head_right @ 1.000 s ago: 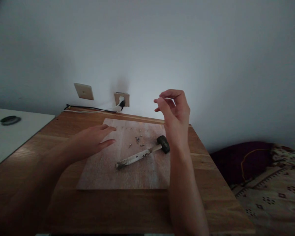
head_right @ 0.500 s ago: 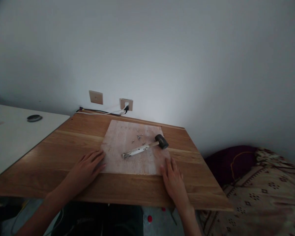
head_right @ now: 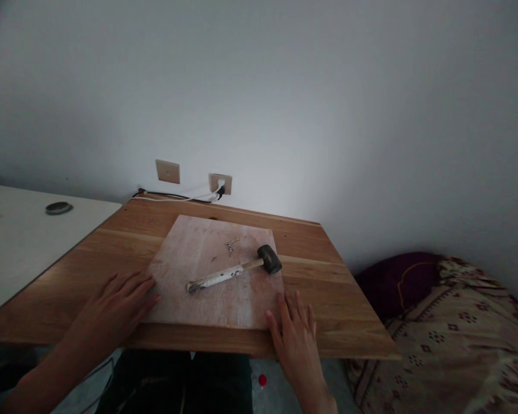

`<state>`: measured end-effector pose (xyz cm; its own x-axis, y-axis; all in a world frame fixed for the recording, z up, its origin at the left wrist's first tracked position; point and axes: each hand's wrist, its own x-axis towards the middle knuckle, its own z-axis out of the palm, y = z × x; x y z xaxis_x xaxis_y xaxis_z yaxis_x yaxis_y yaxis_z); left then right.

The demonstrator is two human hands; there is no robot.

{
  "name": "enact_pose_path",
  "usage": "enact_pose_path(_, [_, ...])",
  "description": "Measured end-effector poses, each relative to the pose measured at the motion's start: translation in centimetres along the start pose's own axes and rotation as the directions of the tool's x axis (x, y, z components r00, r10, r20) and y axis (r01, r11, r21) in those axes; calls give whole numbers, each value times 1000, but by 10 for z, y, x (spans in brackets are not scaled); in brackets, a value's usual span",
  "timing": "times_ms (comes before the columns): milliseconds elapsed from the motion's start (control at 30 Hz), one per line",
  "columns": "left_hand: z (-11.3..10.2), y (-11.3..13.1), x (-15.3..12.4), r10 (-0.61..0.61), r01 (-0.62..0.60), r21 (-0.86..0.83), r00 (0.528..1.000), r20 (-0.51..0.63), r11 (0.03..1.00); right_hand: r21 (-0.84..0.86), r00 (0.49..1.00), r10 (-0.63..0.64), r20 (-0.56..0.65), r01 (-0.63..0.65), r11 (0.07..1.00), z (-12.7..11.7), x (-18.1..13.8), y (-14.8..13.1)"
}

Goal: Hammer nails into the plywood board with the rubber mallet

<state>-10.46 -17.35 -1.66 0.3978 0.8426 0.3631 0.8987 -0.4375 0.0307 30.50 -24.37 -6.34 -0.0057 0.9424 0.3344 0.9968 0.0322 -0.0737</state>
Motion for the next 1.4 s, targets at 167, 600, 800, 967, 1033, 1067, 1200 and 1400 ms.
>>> enact_pose_path(167, [-2,4,-10,6,-5,-43,1000,6,999,87,994,38,-107,-29,996,-22,18,-19])
enact_pose_path(600, [8,104,99,181,-133,-188,946,269,973,618,990,79,-118,11,786,-34,74,-77])
enact_pose_path(800, [13,109,101,171,-121,-203,954,247,972,689,966,186,-178,-13,725,-34,71,-57])
enact_pose_path(967, [4,127,106,221,-189,-136,932,286,972,802,932,326,-155,-74,593,-36,79,-46])
enact_pose_path(1033, [1,129,110,208,-182,-115,938,277,976,827,925,350,-147,-79,557,-36,82,-46])
enact_pose_path(1067, [0,128,112,200,-173,-124,944,262,977,832,923,355,-149,-77,550,-37,83,-47])
enact_pose_path(1200, [3,105,116,148,-62,-316,956,253,947,807,875,409,-258,-38,589,-37,81,-46])
enact_pose_path(1400, [1,70,109,-10,194,-815,974,226,546,610,849,280,-447,62,790,-34,86,-40])
